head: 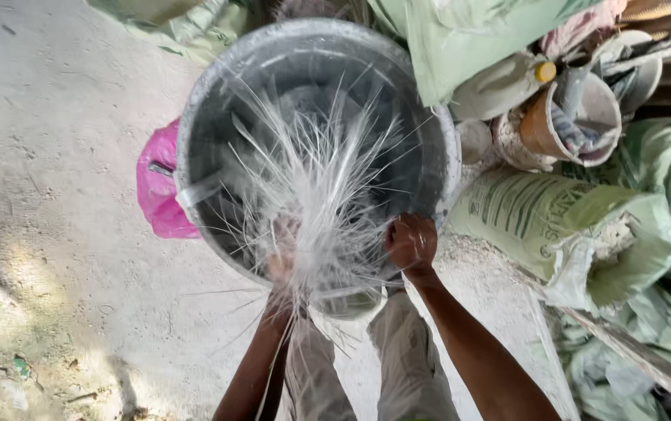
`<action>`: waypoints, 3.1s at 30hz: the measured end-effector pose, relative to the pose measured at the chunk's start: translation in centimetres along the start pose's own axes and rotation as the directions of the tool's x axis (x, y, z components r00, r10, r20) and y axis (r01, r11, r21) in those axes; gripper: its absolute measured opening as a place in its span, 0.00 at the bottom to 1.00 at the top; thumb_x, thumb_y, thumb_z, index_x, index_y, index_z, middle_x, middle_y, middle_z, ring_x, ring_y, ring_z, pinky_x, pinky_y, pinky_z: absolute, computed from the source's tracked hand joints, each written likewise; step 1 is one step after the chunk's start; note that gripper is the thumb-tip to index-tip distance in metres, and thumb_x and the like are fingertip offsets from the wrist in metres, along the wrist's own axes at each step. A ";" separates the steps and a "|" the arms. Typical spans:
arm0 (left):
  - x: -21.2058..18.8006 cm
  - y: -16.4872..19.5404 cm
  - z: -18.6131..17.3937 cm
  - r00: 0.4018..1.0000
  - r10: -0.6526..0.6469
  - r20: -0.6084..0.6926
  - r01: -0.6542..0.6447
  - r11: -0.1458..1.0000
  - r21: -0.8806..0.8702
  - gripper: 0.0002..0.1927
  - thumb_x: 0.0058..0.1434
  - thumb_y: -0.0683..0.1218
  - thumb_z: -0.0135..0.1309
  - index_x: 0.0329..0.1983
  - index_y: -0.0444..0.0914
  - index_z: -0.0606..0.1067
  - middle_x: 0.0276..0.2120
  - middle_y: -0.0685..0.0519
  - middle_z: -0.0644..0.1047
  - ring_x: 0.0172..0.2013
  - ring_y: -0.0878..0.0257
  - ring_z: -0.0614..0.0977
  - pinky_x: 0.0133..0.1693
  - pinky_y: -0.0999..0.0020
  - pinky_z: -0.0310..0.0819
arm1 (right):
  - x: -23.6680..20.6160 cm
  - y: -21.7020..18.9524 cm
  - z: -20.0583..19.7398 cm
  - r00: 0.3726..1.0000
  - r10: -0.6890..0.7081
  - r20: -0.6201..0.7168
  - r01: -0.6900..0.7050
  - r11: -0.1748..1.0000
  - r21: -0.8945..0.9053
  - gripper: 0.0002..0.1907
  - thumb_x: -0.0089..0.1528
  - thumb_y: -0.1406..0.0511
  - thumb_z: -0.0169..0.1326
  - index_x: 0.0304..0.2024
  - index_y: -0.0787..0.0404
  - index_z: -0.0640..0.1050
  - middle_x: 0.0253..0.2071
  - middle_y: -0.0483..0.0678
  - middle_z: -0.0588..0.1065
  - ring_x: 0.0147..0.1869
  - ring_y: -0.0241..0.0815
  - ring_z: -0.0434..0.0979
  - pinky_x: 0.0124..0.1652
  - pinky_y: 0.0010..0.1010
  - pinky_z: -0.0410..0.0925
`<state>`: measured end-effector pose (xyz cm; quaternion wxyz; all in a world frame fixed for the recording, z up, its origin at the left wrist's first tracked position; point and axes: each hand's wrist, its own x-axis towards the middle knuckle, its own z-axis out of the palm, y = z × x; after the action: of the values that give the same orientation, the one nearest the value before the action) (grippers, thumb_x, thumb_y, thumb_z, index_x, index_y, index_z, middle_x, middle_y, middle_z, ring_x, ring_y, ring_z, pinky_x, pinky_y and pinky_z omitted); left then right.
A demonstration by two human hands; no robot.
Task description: The person scoops white plaster slurry from a bucket with a small plastic container and spreads it by hand over long decorative molding pieces laid on a table. They then rinse their hands at a water tap, pull a bundle of white fiber strands from a bucket, and press and spread the fibers over the wet coating on the moldings.
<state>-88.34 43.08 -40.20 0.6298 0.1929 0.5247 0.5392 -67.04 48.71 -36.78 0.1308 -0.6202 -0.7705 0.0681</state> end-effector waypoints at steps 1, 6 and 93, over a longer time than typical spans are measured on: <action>0.2 0.0 0.2 1.000 0.001 0.008 -0.001 1.000 0.001 0.35 0.60 0.52 0.57 0.69 0.37 0.64 0.60 0.37 0.73 0.54 0.48 0.80 0.46 0.55 0.81 | 0.0 0.1 0.0 0.991 -0.055 -0.119 0.056 0.998 0.007 0.05 0.58 0.61 0.58 0.27 0.51 0.77 0.28 0.41 0.75 0.37 0.41 0.77 0.42 0.34 0.70; 0.2 0.2 0.5 1.000 0.026 0.011 -0.026 1.000 0.006 0.36 0.60 0.51 0.58 0.70 0.37 0.63 0.62 0.37 0.71 0.56 0.48 0.78 0.48 0.55 0.80 | 0.2 0.0 -0.3 0.994 0.062 0.088 -0.063 0.998 0.013 0.06 0.60 0.59 0.56 0.30 0.50 0.77 0.31 0.42 0.76 0.38 0.41 0.78 0.45 0.35 0.70; 7.7 -0.2 2.8 0.839 0.482 0.253 -0.485 0.451 0.749 0.33 0.81 0.58 0.44 0.81 0.48 0.46 0.81 0.46 0.46 0.79 0.53 0.49 0.77 0.48 0.50 | -2.6 2.9 4.1 0.998 -0.015 0.056 0.014 1.000 0.026 0.06 0.58 0.66 0.53 0.30 0.56 0.81 0.28 0.46 0.78 0.31 0.41 0.78 0.33 0.35 0.66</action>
<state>-86.82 50.66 -42.82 0.2992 0.5917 0.6285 0.4066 -65.01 47.09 -41.81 0.1175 -0.6108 -0.7773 0.0944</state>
